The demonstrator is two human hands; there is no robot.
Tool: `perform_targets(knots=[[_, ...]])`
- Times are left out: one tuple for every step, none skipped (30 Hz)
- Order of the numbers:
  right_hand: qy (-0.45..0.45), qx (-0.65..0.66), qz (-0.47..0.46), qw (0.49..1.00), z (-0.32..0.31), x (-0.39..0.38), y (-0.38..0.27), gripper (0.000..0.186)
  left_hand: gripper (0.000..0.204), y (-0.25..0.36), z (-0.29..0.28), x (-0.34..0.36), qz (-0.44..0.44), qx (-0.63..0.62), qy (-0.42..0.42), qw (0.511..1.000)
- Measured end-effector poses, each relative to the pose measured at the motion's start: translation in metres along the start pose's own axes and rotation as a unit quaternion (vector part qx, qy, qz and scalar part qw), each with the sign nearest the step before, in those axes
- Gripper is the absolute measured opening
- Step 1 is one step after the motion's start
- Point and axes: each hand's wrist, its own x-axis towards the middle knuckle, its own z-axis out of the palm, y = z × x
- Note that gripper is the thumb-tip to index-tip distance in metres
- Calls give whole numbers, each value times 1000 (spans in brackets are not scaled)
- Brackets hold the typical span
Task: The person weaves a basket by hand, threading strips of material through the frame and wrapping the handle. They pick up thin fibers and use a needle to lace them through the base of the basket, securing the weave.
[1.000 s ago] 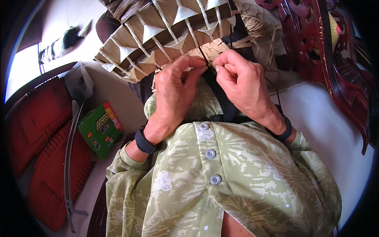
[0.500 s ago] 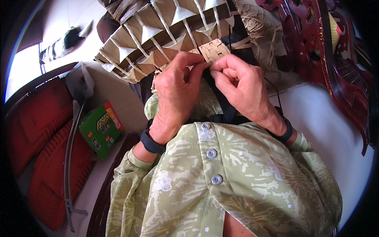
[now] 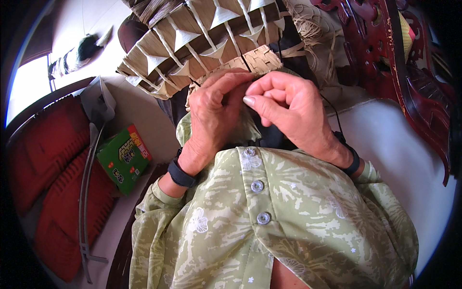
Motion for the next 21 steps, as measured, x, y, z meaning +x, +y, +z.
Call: perform_targets(knots=[[-19,-5,-20,1000,-3,2,-4,13,16,-2,0,0,1,-2,2,1000],[-50,-22,-7,998,-6,4,-7,15,15,-3,0,1,18,-2,4,1000],[-26,-17,-11,999,-14,7,-10,16,15,-4,0,1,22,3,7,1000],[-4,-26,-12,1000,-24,11,-13,17,14,-5,-1,1,26,9,10,1000],[114,-141,-74,981,-21,17,-8,15,13,-5,-1,1,8,-10,-10,1000],[145,-246,-170,943,-22,24,-4,13,13,-5,-1,1,10,-7,-6,1000],[134,-278,-231,923,-23,23,0,14,12,-5,-1,1,15,-7,-5,1000],[123,-310,-255,907,-22,23,6,15,12,-6,-1,1,16,-11,-1,1000],[116,-349,-284,886,-21,22,11,17,11,-6,0,1,13,-17,-6,1000],[104,-383,-310,864,-20,21,16,18,11,-6,1,1,10,-25,-4,1000],[119,-405,-356,834,-16,25,21,17,10,-6,1,1,7,-31,-7,999],[135,-421,-376,814,-16,26,24,16,10,-7,2,2,13,-37,0,999],[146,-439,-400,791,-15,27,26,16,10,-7,1,2,17,-41,1,999],[158,-456,-423,767,-15,30,27,16,9,-7,1,2,20,-46,3,999],[160,-465,-431,756,-15,30,28,15,9,-6,1,2,14,-49,1,999],[159,-466,-425,760,-14,30,28,15,9,-6,1,1,6,-54,0,999],[157,-467,-419,762,-15,30,28,14,9,-6,1,1,-1,-60,-2,998],[155,-465,-417,765,-14,30,28,14,9,-5,1,1,-5,-60,-2,998],[160,-464,-416,766,-14,30,29,14,9,-5,2,1,-10,-59,-2,998],[164,-459,-417,767,-13,29,29,14,9,-4,2,1,-15,-57,-3,998],[164,-457,-421,766,-13,28,29,15,9,-4,2,2,-22,-62,-6,998]])
